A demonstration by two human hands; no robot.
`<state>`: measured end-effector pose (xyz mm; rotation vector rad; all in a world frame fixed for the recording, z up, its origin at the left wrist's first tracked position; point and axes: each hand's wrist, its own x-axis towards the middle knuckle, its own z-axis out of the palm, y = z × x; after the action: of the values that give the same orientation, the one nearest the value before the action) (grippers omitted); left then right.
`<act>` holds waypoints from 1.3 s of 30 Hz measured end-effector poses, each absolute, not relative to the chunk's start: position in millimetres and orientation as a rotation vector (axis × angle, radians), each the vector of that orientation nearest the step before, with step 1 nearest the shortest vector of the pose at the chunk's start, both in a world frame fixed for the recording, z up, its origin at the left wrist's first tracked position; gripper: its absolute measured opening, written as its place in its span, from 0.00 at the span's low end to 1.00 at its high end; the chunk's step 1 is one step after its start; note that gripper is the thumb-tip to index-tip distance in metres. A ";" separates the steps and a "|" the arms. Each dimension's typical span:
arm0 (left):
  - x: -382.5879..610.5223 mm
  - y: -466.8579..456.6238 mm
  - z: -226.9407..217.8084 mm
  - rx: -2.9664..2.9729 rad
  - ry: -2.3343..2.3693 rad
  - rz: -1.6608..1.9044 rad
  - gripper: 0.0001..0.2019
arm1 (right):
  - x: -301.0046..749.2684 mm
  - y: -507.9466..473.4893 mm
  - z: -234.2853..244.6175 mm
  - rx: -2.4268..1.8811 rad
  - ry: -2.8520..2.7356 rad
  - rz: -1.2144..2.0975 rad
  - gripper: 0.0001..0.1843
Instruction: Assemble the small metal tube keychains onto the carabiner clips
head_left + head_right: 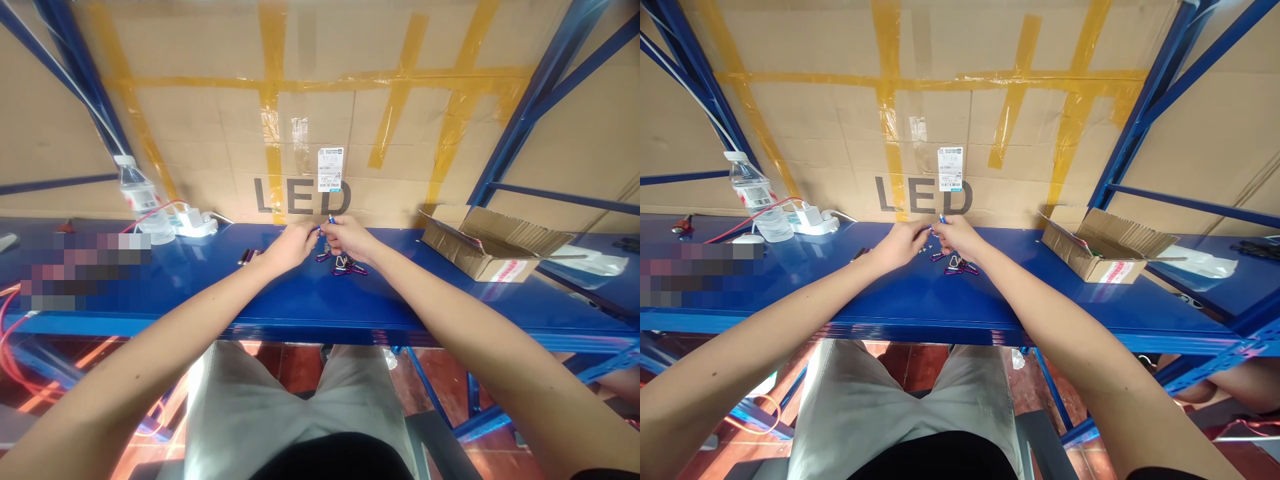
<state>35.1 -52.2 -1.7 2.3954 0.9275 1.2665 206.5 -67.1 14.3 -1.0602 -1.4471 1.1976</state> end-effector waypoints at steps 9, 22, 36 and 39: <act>39.3 -58.1 5.0 2.278 1.136 1.131 0.15 | 201.5 -67.9 9.8 -1.058 -1.461 1.142 0.18; 39.0 -51.5 6.8 1.706 1.012 1.116 0.17 | 206.3 -66.5 13.9 -1.059 -1.467 1.219 0.10; 30.9 -47.3 7.2 1.968 1.144 1.271 0.18 | 210.5 -65.1 10.5 -0.991 -1.677 1.309 0.07; 30.7 -48.7 8.3 2.050 1.157 1.280 0.19 | 211.6 -62.6 9.0 -0.983 -1.687 1.301 0.07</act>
<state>30.7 -48.7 8.3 2.0501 1.1567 1.2796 211.6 -62.6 9.0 -0.9832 -1.6867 1.3007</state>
